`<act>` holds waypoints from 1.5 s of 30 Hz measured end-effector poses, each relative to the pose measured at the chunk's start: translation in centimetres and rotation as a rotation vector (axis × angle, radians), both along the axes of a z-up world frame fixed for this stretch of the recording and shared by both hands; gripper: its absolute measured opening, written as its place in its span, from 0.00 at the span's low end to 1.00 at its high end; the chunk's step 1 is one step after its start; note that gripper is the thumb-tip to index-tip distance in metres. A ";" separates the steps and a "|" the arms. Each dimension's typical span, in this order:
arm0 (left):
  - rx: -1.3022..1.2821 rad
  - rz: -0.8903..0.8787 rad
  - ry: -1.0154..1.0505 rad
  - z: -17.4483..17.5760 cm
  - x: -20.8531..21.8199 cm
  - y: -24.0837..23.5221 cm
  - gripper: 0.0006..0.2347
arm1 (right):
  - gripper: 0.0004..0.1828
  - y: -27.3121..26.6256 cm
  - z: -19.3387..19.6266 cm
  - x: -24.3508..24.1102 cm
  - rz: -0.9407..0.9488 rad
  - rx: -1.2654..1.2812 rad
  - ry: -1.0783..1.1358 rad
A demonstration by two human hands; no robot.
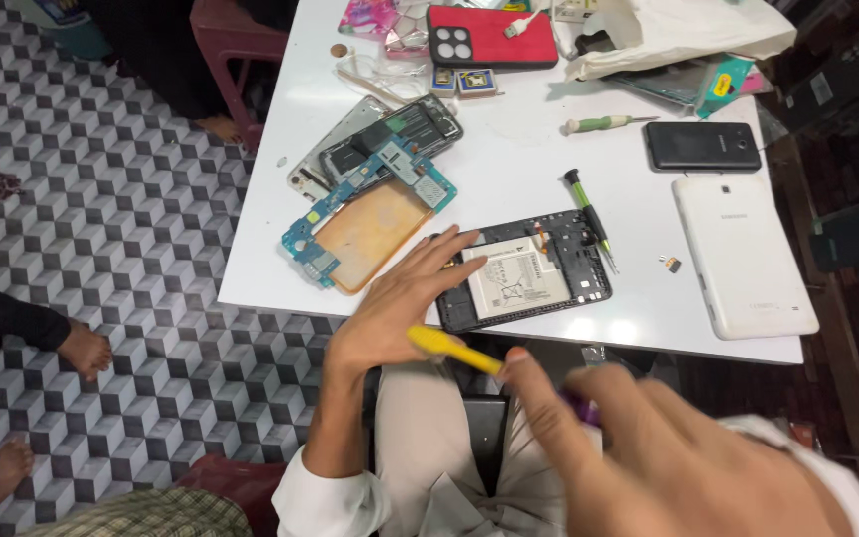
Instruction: The person uses a toothbrush to scrub the interior surfaces of a disassembled smartphone chassis and a separate blue circuit board. The person holds the components steady with one hand while brushing with the other, moving the brush across various edges and crevices.
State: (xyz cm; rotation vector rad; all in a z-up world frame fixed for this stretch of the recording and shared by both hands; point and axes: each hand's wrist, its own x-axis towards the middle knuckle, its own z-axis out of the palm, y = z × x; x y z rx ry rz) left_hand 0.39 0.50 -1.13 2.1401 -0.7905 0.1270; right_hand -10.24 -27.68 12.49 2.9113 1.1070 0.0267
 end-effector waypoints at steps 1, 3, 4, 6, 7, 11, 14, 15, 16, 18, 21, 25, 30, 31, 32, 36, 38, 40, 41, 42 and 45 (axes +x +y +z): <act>-0.010 0.031 0.011 -0.3 -0.2 0.1 0.44 | 0.38 0.7 -1.0 0.6 -0.081 0.010 0.073; -0.037 0.116 0.027 -0.8 -0.5 0.0 0.49 | 0.36 1.0 -2.9 2.3 -0.164 0.200 0.191; -0.034 0.111 0.021 -0.9 -0.5 0.2 0.50 | 0.36 1.2 -4.0 3.1 -0.199 0.295 0.248; -0.024 0.095 0.016 -1.1 -0.4 0.4 0.54 | 0.30 2.1 -6.6 4.0 -0.255 0.483 0.291; -0.027 0.100 0.025 -1.1 -0.3 0.4 0.54 | 0.27 2.5 -7.8 4.2 -0.286 0.579 0.318; -0.028 0.108 0.035 -1.5 -0.3 0.5 0.54 | 0.23 4.4 -11.2 4.2 -0.337 0.723 0.468; -0.047 0.104 0.024 -1.6 -0.3 0.4 0.54 | 0.21 4.8 -12.0 4.0 -0.308 0.757 0.406; -0.056 0.100 0.021 -1.5 -0.3 0.4 0.55 | 0.22 4.6 -11.9 3.9 -0.295 0.744 0.423; -0.062 0.101 0.020 -1.3 -0.2 0.4 0.54 | 0.23 4.4 -11.7 4.0 -0.278 0.730 0.436; -0.074 0.103 0.022 -1.1 -0.3 0.4 0.54 | 0.23 3.9 -11.3 3.9 -0.254 0.752 0.544; -0.034 0.110 0.018 -1.1 -0.3 0.5 0.55 | 0.23 3.8 -11.5 4.0 -0.213 0.795 0.471; -0.053 0.097 -0.002 -1.4 -0.4 0.3 0.54 | 0.20 4.5 -12.5 4.4 -0.363 0.857 0.453; -0.035 0.118 0.026 -1.3 -0.4 0.3 0.54 | 0.20 4.5 -11.6 4.8 -0.474 0.776 0.701; -0.047 0.117 0.011 -1.4 -0.4 0.4 0.55 | 0.20 4.4 -11.5 4.8 -0.513 0.788 0.739; -0.058 0.111 -0.003 -1.5 -0.3 0.3 0.55 | 0.20 4.5 -11.6 4.7 -0.521 0.796 0.662; -0.055 0.117 -0.007 -1.6 -0.3 0.2 0.55 | 0.19 4.8 -12.0 4.6 -0.337 0.868 0.541; -0.034 0.125 -0.009 -1.4 -0.3 0.2 0.55 | 0.18 4.5 -12.0 4.9 -0.339 0.844 0.628; -0.026 0.127 -0.006 -1.3 -0.4 0.1 0.54 | 0.20 3.6 -12.0 4.8 -0.556 0.739 0.768; -0.027 0.125 -0.005 -1.3 -0.4 0.1 0.55 | 0.19 3.6 -12.4 4.9 -0.564 0.796 0.733; -0.028 0.120 -0.003 -1.3 -0.4 0.1 0.55 | 0.19 3.6 -12.9 4.8 -0.575 0.854 0.697; -0.040 0.117 0.003 -1.2 -0.3 0.1 0.54 | 0.20 2.8 -13.7 4.6 -0.528 0.901 0.740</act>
